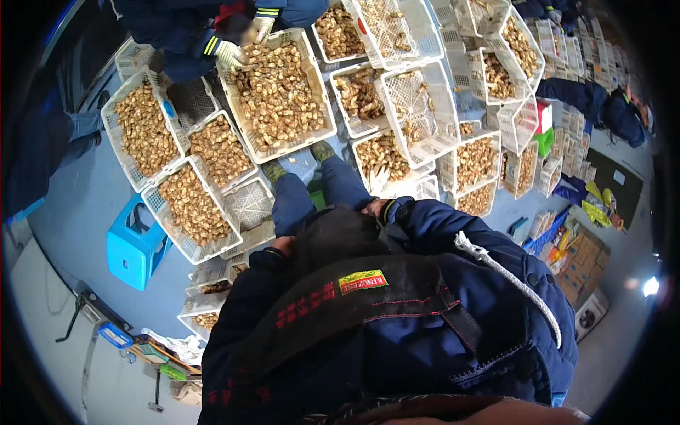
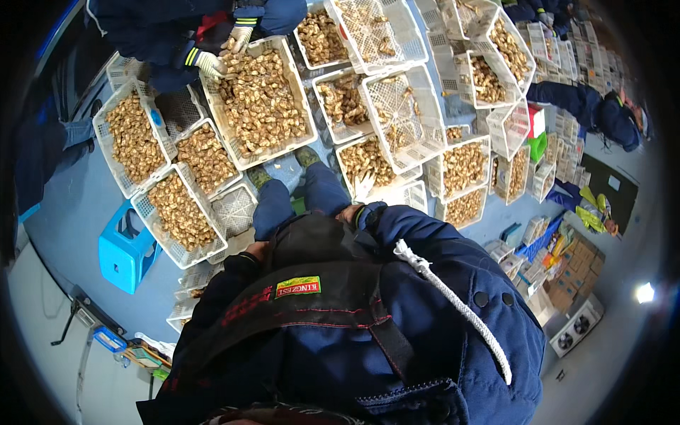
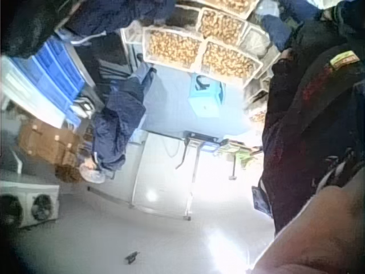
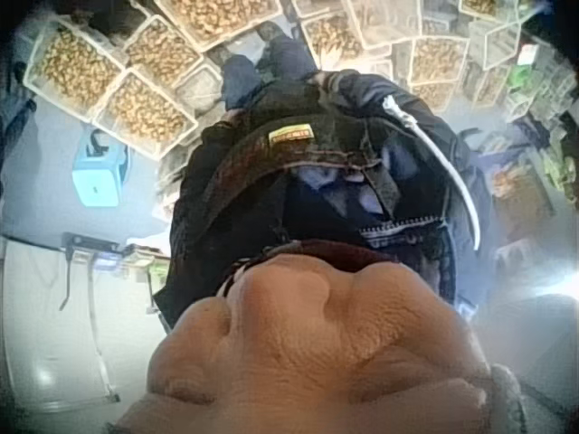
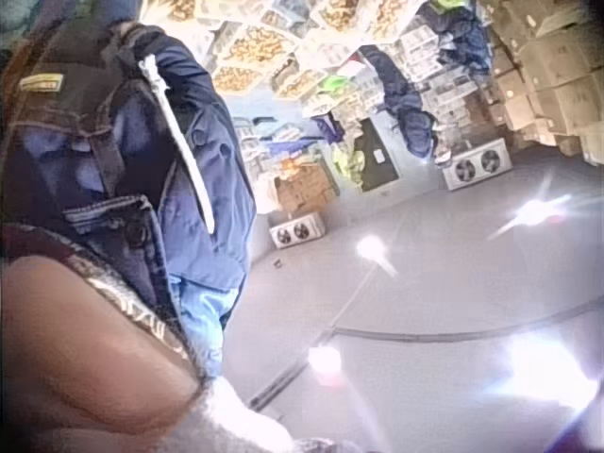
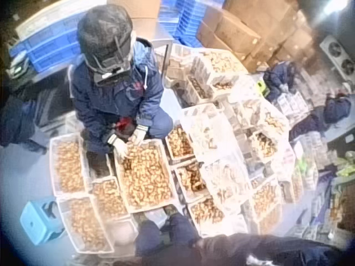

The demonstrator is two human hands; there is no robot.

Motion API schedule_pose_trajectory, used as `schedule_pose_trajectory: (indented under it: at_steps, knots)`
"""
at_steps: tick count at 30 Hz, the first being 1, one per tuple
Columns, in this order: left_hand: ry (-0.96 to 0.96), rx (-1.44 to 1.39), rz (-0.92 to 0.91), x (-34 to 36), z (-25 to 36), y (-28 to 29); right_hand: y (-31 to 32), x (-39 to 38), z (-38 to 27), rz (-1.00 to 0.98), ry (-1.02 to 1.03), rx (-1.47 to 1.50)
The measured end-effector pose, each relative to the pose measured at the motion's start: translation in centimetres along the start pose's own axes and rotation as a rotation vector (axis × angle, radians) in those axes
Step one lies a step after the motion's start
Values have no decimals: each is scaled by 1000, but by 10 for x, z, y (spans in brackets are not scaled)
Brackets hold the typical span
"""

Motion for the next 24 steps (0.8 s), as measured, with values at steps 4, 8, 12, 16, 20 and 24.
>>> schedule_pose_trajectory:
  at_steps: [4,8,12,16,20,24]
  knots:
    - [-15,206,-134,-57,70,33,-15,-19,-15,-30,-24,27]
    - [-245,-99,-82,-90,-35,-5,-20,-36,-28,-89,-3,1]
    - [-222,-209,-208,-87,24,5,-27,-25,-19,-141,-19,-12]
    - [-40,-31,-294,-72,38,2,-24,4,-3,-245,-10,-48]
    - [-38,106,-135,-55,66,1,-13,26,9,-333,3,-124]
    - [-156,248,-38,-22,60,11,-3,53,15,-267,57,-141]
Point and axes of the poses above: each hand's wrist, its own x-axis towards the middle knuckle, its own y-axis out of the back of the hand, z = x × y, the point moved 3 cm from there along x, towards the middle knuckle, and after that the axes turned 5 degrees about -y, right-handed, at the moved point
